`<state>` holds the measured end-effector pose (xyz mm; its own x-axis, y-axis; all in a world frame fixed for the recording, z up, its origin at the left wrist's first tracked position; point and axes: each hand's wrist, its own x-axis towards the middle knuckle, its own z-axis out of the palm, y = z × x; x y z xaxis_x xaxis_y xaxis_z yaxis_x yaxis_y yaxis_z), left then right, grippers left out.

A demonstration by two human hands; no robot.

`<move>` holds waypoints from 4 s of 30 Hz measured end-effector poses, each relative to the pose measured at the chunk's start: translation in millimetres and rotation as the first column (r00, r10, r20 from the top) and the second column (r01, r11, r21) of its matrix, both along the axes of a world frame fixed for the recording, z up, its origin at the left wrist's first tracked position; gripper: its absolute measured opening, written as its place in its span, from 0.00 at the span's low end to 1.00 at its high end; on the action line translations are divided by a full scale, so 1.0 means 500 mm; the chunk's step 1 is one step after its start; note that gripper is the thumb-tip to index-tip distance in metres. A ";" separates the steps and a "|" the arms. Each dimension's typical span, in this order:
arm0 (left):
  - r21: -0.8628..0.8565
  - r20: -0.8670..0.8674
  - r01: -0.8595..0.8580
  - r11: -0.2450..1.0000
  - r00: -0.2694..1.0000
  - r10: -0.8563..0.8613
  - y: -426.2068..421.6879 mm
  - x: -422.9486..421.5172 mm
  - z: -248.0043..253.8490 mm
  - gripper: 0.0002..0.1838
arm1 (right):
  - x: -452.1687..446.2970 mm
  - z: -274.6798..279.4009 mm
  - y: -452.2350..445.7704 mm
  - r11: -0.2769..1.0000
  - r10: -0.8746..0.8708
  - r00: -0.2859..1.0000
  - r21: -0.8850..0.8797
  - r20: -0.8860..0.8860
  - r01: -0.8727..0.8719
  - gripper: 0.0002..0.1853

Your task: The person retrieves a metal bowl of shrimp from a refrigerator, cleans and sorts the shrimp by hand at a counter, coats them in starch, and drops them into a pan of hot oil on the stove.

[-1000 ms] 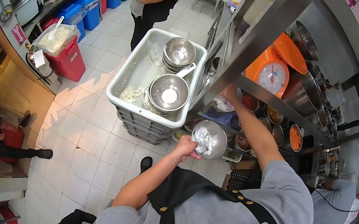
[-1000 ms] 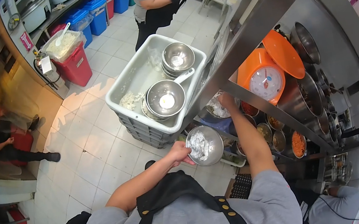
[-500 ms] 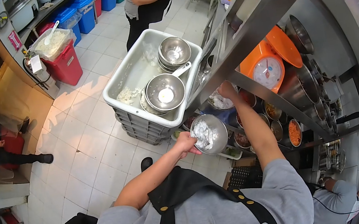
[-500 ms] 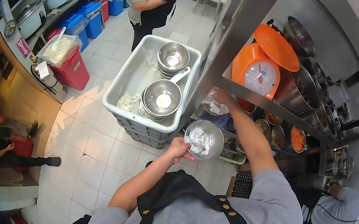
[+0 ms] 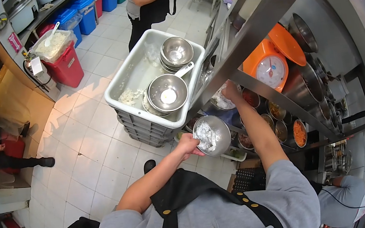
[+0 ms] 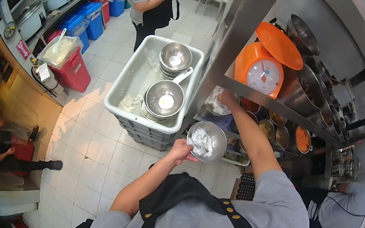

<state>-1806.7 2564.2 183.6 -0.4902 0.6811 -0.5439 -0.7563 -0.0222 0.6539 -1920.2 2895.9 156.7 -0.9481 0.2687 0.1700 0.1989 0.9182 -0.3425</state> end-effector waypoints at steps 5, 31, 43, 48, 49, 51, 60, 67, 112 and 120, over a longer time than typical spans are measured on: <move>0.001 -0.001 0.012 1.000 1.000 -0.012 0.003 0.001 -0.004 0.11 | 0.022 0.021 -0.039 0.973 0.006 0.987 -0.229 -0.158 -0.042 0.24; 0.053 0.032 0.040 0.998 0.999 -0.042 0.016 -0.028 0.000 0.13 | 0.213 0.179 -0.127 0.457 0.038 0.999 -0.889 0.034 0.013 0.17; 0.072 0.022 0.062 0.995 0.998 -0.063 0.007 -0.014 0.001 0.13 | 0.065 0.008 -0.038 0.972 0.127 0.992 -0.198 0.004 -0.123 0.17; 0.072 0.014 0.053 0.996 0.998 -0.054 0.000 -0.012 -0.006 0.12 | 0.045 0.090 -0.085 0.957 0.288 0.905 -0.122 0.314 -0.262 0.16; 0.061 0.018 0.057 0.997 0.998 -0.058 -0.002 -0.013 -0.008 0.12 | 0.036 0.069 -0.062 0.956 0.293 0.903 -0.120 0.313 -0.268 0.16; 0.054 0.019 0.056 0.997 0.998 -0.057 -0.004 -0.015 -0.006 0.12 | 0.006 -0.012 0.029 0.939 0.344 0.892 -0.084 0.294 -0.334 0.17; 0.040 0.028 0.064 0.997 0.997 -0.065 0.002 -0.014 -0.012 0.12 | -0.002 0.055 -0.080 0.940 0.336 0.882 -0.053 0.331 -0.338 0.18; 0.065 0.019 0.038 0.997 0.999 -0.039 0.017 -0.016 -0.002 0.12 | 0.020 0.070 -0.040 0.893 0.383 0.836 -0.390 0.393 -0.226 0.23; 0.013 0.022 0.038 0.999 0.999 -0.038 -0.006 -0.004 -0.009 0.11 | 0.040 0.057 -0.087 0.887 0.449 0.887 0.176 -0.110 -0.427 0.10; 0.055 -0.037 0.071 0.996 0.997 -0.069 0.010 -0.007 -0.035 0.13 | 0.057 0.102 -0.105 0.811 0.580 0.812 0.145 -0.067 -0.567 0.08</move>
